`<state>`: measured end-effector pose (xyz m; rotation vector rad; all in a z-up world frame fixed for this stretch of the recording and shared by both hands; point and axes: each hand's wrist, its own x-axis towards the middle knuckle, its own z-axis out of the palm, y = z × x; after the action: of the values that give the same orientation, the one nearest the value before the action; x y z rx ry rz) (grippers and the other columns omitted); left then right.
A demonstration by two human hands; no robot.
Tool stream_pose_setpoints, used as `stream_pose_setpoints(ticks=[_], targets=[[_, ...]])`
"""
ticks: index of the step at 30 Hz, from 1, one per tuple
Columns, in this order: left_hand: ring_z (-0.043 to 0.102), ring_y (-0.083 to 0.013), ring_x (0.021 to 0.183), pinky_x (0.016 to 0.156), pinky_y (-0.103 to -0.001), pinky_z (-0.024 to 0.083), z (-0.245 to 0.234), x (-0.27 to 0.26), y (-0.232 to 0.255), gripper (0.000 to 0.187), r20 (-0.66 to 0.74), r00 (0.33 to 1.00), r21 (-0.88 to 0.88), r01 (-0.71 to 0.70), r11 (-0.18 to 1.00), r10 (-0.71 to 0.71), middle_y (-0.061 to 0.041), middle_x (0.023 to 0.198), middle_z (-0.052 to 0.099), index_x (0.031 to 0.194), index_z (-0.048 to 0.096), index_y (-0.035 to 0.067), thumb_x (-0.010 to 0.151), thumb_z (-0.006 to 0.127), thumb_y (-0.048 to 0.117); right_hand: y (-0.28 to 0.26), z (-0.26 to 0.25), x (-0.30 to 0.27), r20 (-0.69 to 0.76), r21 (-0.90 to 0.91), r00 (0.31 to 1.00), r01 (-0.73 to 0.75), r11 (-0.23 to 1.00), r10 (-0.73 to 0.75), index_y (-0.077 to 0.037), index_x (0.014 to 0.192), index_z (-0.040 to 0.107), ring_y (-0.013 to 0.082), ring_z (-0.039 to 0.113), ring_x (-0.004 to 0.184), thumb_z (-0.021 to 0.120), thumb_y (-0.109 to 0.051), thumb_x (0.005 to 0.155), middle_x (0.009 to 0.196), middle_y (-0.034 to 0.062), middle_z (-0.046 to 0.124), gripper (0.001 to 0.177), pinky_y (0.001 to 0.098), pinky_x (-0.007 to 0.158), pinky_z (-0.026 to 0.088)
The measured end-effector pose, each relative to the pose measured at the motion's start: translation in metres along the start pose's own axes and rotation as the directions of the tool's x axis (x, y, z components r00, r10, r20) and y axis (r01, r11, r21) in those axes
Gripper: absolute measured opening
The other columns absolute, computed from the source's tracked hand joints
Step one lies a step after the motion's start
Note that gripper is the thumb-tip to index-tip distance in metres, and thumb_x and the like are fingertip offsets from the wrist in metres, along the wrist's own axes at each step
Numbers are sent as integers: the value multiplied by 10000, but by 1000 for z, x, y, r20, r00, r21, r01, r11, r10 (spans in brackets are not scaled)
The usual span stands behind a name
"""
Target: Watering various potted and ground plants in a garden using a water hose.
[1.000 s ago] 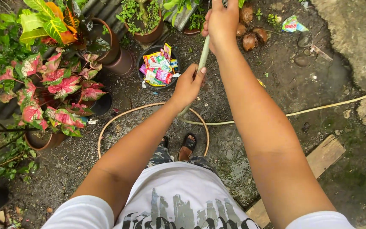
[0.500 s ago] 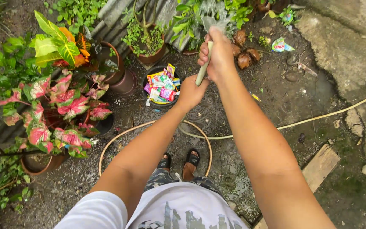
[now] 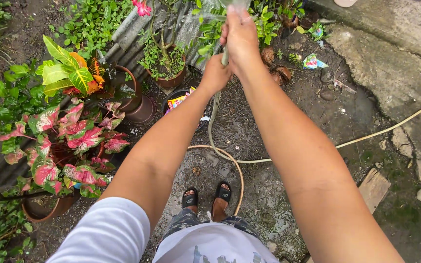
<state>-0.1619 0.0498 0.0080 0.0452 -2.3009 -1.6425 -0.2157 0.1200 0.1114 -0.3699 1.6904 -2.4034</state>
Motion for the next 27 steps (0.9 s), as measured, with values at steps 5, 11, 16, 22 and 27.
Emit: stream_pose_setpoints(ticks=[5, 11, 16, 22, 27], targets=[[728, -171, 715, 661, -379, 595, -5, 14, -17, 103, 76, 995, -250, 87, 964, -70, -94, 792, 754, 915, 697, 19, 922, 627, 94, 14, 3, 10, -26, 37, 1000, 4, 999, -3, -64, 1125, 602, 106, 525, 618, 571, -283, 1060, 722, -1, 549, 231, 289, 576, 484], [697, -169, 660, 640, -365, 547, -19, 24, 1, 107, -71, 997, 59, 27, 998, -23, -86, 752, 745, 896, 726, 40, 872, 715, 144, 12, 13, 22, 15, 81, 1000, -7, 997, 6, -75, 1060, 606, 110, 563, 658, 559, -321, 1050, 744, 2, 567, 251, 299, 648, 525], [678, -156, 672, 624, -364, 545, -4, 38, -15, 116, -91, 993, -48, 65, 997, -69, -73, 732, 751, 819, 715, 28, 866, 729, 133, 17, 5, 29, 28, 72, 1000, 0, 997, -2, -63, 984, 556, 135, 599, 664, 553, -348, 1082, 751, 15, 593, 302, 298, 663, 532], [669, -122, 685, 640, -342, 549, 9, 40, -10, 66, -50, 999, -109, 5, 994, -10, -53, 743, 753, 811, 716, 23, 806, 753, 77, -12, 4, 8, 20, 63, 992, 122, 991, -124, -82, 967, 634, 91, 538, 667, 682, -241, 999, 742, -23, 549, 169, 280, 639, 511], [700, -128, 727, 693, -333, 563, 13, 42, -12, 47, 2, 999, -140, -37, 989, 37, -67, 793, 779, 862, 744, 37, 856, 714, 73, -10, -5, 6, -55, 37, 993, 109, 993, -107, -80, 881, 605, 99, 518, 624, 789, -155, 918, 747, -16, 571, 202, 280, 581, 446]])
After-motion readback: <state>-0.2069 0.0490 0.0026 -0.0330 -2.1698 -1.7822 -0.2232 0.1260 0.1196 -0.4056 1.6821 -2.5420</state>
